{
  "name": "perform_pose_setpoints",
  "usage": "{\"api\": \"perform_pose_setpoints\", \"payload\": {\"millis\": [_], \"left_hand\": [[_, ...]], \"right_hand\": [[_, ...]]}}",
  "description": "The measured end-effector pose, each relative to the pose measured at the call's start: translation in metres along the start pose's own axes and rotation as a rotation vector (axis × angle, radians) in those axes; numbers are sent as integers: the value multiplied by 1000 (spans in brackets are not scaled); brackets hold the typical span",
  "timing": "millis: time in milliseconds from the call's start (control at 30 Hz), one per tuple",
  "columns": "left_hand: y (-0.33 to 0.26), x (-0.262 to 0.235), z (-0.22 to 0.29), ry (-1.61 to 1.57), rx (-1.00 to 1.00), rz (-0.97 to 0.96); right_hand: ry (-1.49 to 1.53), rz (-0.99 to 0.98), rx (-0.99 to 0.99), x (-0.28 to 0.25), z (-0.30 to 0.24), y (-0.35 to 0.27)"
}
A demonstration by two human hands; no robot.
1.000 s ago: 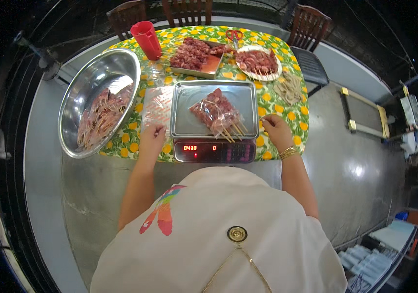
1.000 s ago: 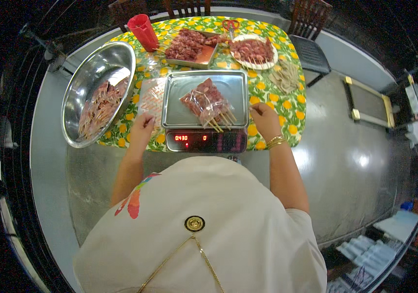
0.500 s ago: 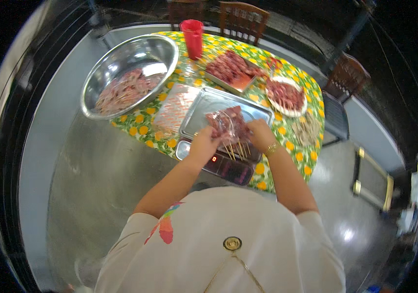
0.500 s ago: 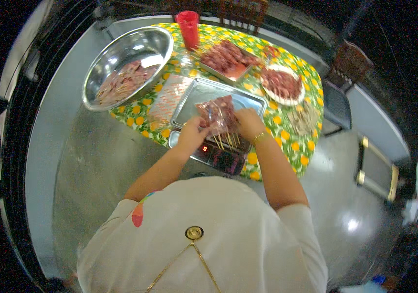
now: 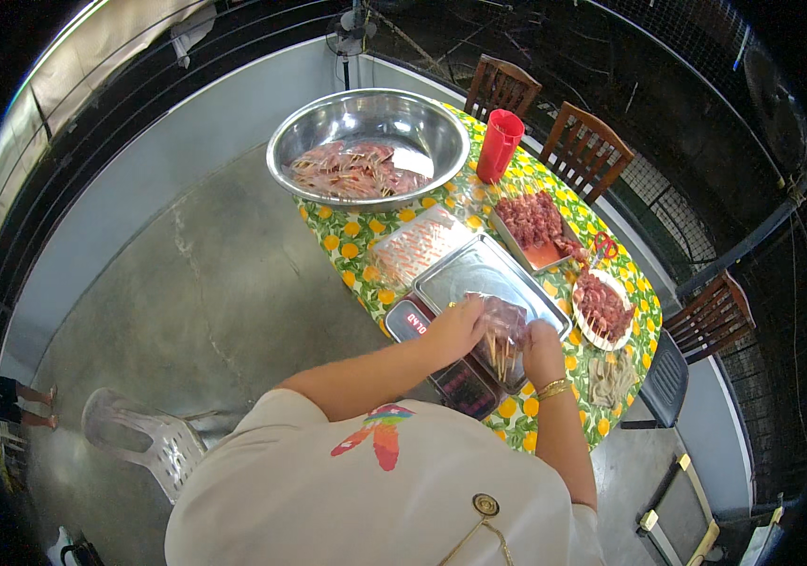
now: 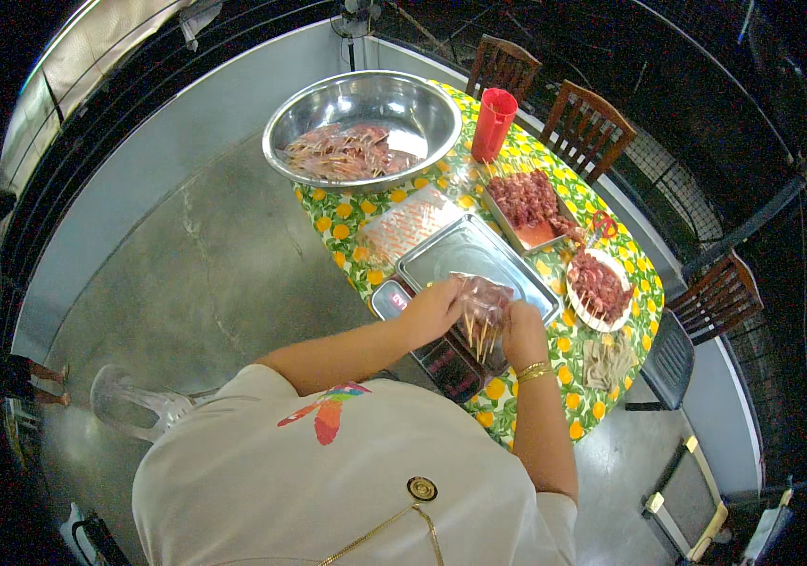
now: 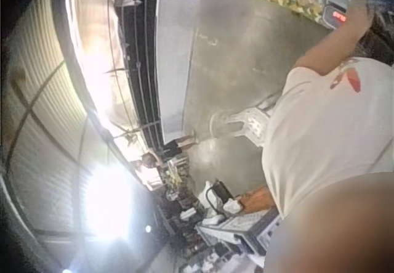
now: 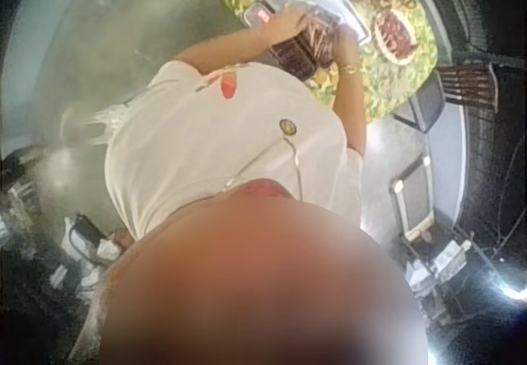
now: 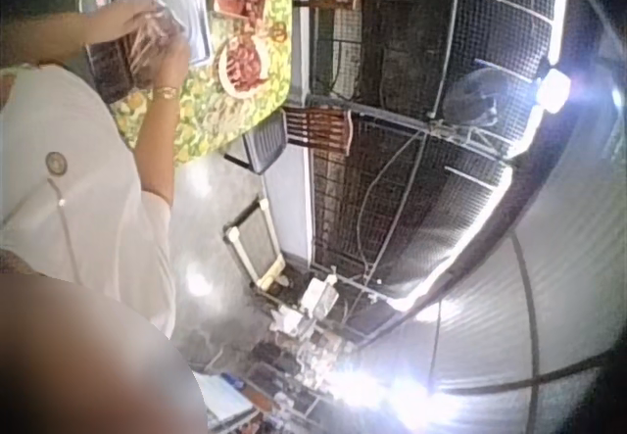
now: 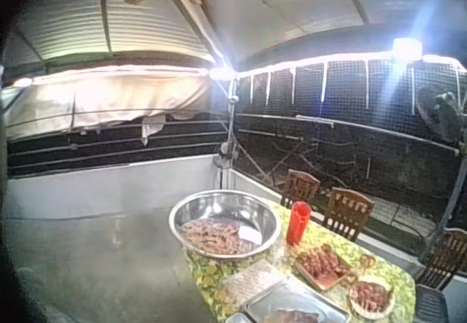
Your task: The person assembles raw meat onto wooden skewers, weighs each skewer on a digital scale, and places the finished skewers into a metal bowl. The person repeats this process multiple times, handling the meat and skewers by hand.
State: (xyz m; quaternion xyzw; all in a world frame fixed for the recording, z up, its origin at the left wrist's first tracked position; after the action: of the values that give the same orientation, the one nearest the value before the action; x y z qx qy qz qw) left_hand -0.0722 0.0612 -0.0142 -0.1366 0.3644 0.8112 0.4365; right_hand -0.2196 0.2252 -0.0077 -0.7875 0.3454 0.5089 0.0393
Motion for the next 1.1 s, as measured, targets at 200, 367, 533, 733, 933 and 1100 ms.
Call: {"api": "perform_pose_setpoints", "payload": {"millis": [200, 367, 533, 733, 933, 1100], "left_hand": [[73, -33, 30, 33, -150, -83], [99, -58, 55, 65, -68, -322], [103, -68, 70, 189, -27, -368], [104, -54, 64, 86, -121, -327], [108, -50, 62, 19, -147, -420], [121, -67, 79, 100, 68, -600]], "right_hand": [[26, -2, 56, -55, -23, 33], [26, 19, 138, -94, -44, 38], [-126, 9, 140, -109, -69, 26], [-267, -34, 158, -115, -84, 19], [-266, -61, 188, -127, -81, 16], [-285, -112, 94, -142, -74, 16]]}}
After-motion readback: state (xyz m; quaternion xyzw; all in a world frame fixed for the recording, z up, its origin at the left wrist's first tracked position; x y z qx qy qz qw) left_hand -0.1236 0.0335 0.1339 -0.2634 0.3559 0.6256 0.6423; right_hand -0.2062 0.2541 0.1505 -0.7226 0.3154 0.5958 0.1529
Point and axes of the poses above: each hand's wrist, its own y-axis towards the middle knuckle, its own x-axis out of the palm, z = x × y, the point moved 2 cm from there along y, towards the middle knuckle, and after that the axes turned 8 degrees about x, right-handed, at the moved point
